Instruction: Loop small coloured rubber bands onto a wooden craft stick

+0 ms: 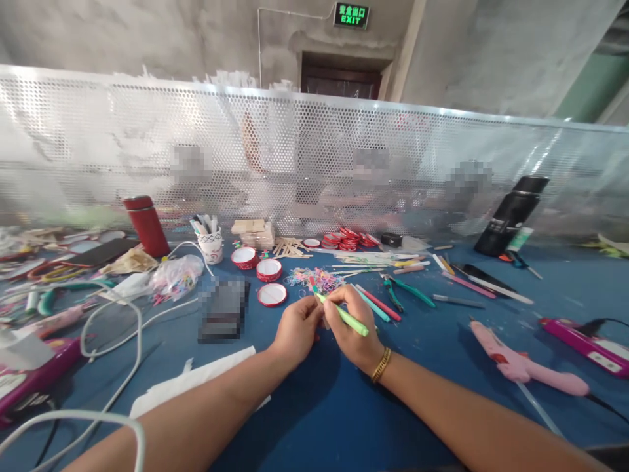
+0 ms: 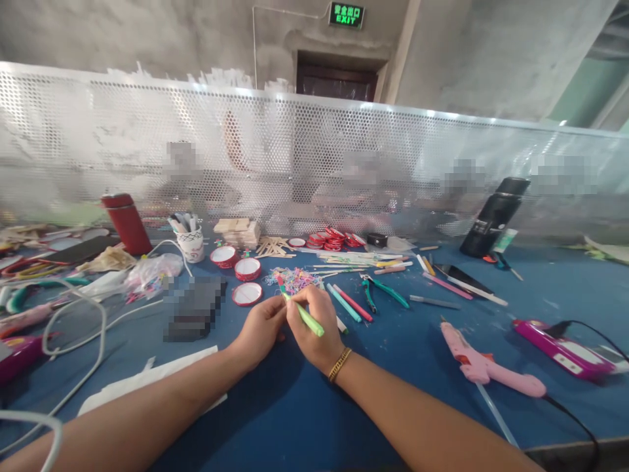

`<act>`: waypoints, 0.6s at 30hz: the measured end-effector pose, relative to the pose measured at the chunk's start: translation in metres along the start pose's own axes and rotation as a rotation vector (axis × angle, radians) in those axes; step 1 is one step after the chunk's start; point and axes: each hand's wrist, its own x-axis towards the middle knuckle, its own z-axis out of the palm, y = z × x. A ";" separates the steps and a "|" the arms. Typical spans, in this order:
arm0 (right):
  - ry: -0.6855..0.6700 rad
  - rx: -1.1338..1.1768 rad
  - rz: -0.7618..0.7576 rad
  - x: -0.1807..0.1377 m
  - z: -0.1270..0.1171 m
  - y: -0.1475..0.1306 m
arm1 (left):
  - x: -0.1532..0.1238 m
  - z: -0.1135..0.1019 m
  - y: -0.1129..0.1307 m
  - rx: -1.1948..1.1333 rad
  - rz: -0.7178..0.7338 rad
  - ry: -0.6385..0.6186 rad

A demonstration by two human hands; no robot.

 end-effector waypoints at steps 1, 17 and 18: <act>-0.003 -0.001 -0.001 0.000 0.000 0.000 | 0.000 0.000 0.000 -0.001 -0.002 -0.002; 0.046 -0.017 0.077 0.003 -0.001 0.009 | 0.000 0.000 0.003 -0.026 -0.011 -0.001; 0.043 -0.019 0.062 0.003 -0.002 0.008 | 0.000 0.000 0.004 -0.028 -0.013 0.002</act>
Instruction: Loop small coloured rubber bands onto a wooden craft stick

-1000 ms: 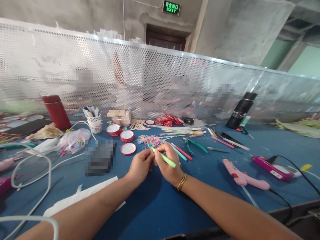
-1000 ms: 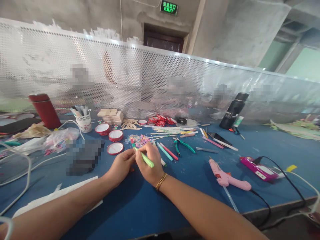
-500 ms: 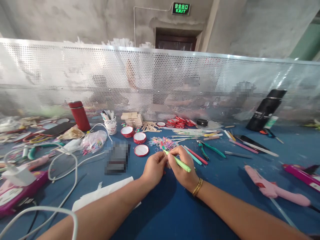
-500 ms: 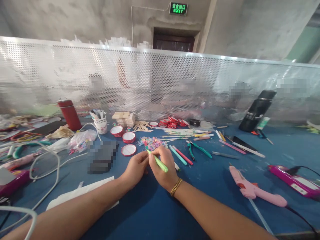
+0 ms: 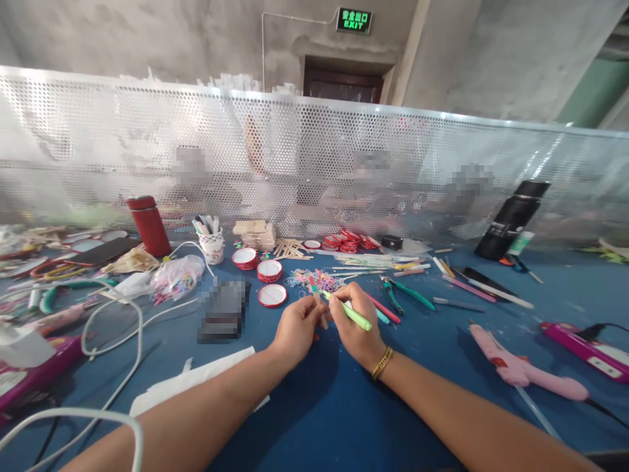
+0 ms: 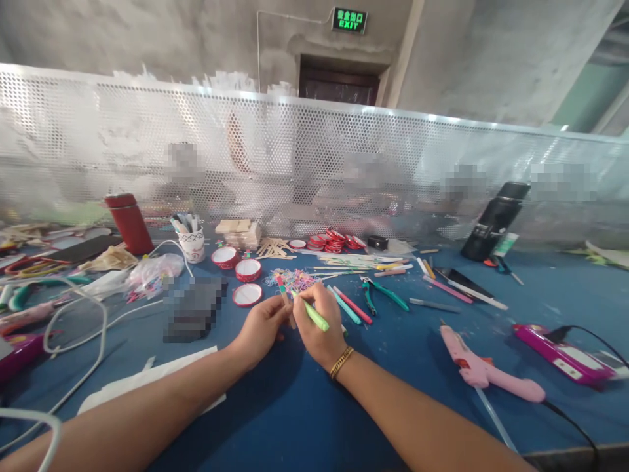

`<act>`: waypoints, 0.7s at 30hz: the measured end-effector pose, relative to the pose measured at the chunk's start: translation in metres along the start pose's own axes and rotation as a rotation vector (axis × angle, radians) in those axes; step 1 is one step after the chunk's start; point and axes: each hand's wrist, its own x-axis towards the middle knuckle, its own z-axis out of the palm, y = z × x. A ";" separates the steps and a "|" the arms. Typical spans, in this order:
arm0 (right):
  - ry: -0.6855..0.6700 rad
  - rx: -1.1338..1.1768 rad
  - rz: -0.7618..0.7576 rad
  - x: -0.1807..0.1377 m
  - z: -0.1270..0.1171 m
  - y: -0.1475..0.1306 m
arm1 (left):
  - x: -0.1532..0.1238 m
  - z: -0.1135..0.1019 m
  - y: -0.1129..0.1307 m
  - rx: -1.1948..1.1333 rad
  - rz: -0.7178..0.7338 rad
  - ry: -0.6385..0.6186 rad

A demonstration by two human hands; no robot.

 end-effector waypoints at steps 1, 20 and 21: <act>-0.005 -0.002 -0.021 0.000 0.000 -0.001 | 0.000 0.000 0.000 -0.002 0.000 0.003; -0.014 -0.033 -0.074 0.000 0.002 -0.003 | 0.000 0.001 -0.001 -0.011 0.008 0.009; -0.002 -0.036 -0.065 0.001 0.002 -0.002 | 0.000 0.001 0.000 -0.016 0.006 0.006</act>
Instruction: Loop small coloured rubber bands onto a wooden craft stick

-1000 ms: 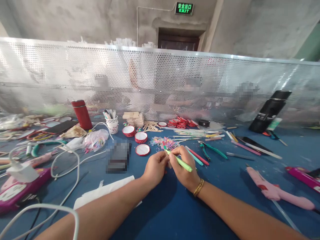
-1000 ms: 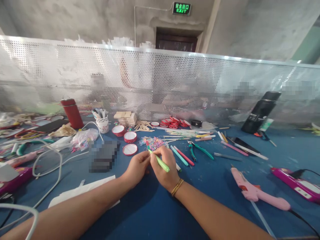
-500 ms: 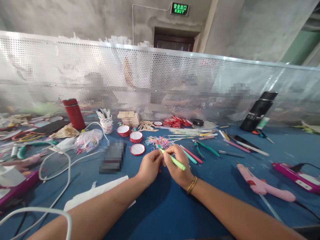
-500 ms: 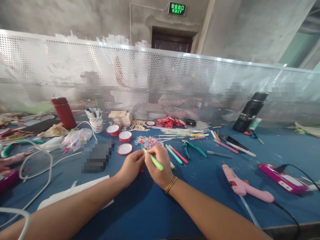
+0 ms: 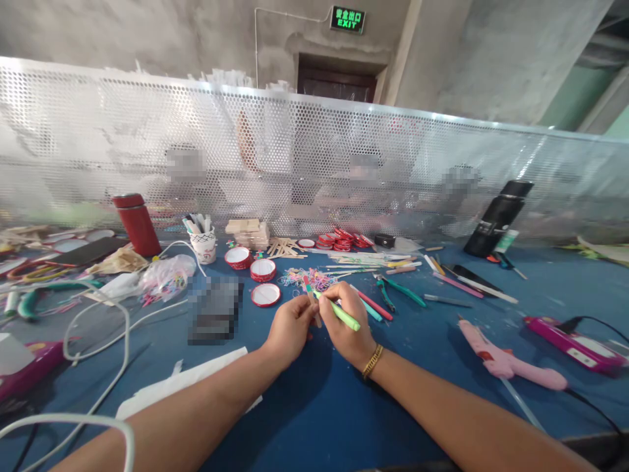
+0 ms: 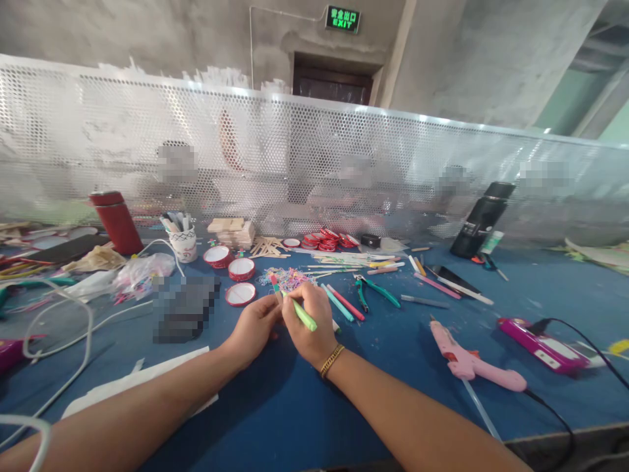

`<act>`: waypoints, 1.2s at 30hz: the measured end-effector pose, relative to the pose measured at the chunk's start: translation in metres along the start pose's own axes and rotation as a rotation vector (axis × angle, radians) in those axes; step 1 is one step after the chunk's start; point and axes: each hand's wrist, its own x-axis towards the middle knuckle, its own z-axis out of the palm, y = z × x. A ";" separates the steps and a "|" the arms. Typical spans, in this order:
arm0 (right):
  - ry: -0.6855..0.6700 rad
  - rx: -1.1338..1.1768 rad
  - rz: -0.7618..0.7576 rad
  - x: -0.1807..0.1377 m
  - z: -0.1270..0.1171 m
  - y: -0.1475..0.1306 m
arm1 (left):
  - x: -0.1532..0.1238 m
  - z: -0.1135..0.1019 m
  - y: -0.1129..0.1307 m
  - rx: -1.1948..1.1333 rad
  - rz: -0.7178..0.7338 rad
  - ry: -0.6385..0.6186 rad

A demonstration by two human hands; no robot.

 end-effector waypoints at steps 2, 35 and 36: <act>0.014 0.001 0.016 0.000 0.000 0.001 | 0.000 0.000 0.001 -0.002 -0.006 -0.003; 0.020 -0.028 0.021 0.003 -0.004 0.003 | 0.001 0.003 0.005 -0.020 -0.009 -0.001; 0.018 -0.028 0.008 0.002 -0.004 0.002 | 0.001 0.003 0.005 -0.023 -0.013 0.002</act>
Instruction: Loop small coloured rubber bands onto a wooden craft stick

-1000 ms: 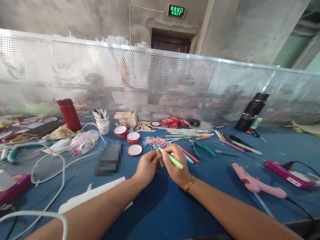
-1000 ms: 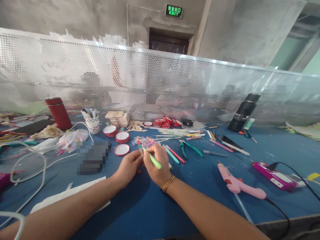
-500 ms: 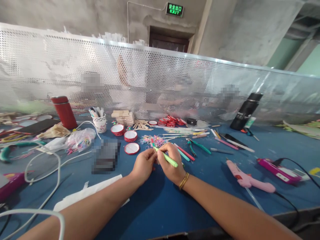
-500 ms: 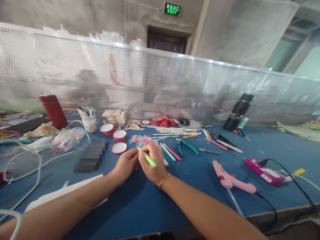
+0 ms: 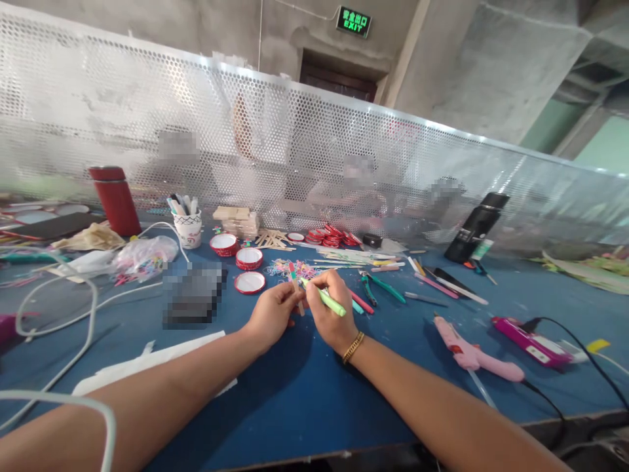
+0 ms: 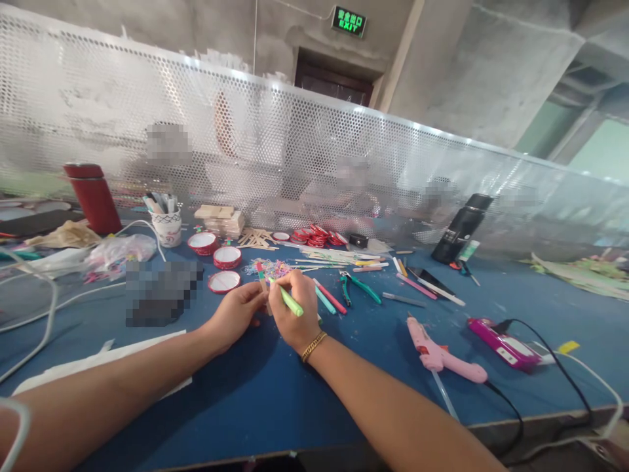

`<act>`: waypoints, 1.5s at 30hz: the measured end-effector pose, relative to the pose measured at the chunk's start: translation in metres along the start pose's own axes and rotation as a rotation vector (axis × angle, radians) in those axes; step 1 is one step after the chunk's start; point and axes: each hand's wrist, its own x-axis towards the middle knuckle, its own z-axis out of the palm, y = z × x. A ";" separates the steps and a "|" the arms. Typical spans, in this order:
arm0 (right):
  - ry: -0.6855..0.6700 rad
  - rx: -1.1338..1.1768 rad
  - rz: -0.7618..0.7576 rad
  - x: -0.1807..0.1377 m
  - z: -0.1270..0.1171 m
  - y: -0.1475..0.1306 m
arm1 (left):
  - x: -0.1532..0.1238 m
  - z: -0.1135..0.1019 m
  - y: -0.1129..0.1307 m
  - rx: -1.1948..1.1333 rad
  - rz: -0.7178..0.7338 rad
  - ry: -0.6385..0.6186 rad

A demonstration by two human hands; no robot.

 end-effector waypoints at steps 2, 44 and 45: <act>-0.002 -0.001 -0.033 -0.001 0.000 -0.002 | 0.000 0.000 0.000 0.002 0.000 0.001; 0.000 -0.052 -0.072 -0.001 0.007 -0.007 | -0.002 -0.002 0.001 -0.007 -0.028 0.030; 0.000 -0.046 -0.067 -0.002 0.007 -0.007 | -0.003 -0.003 0.001 -0.003 -0.030 0.032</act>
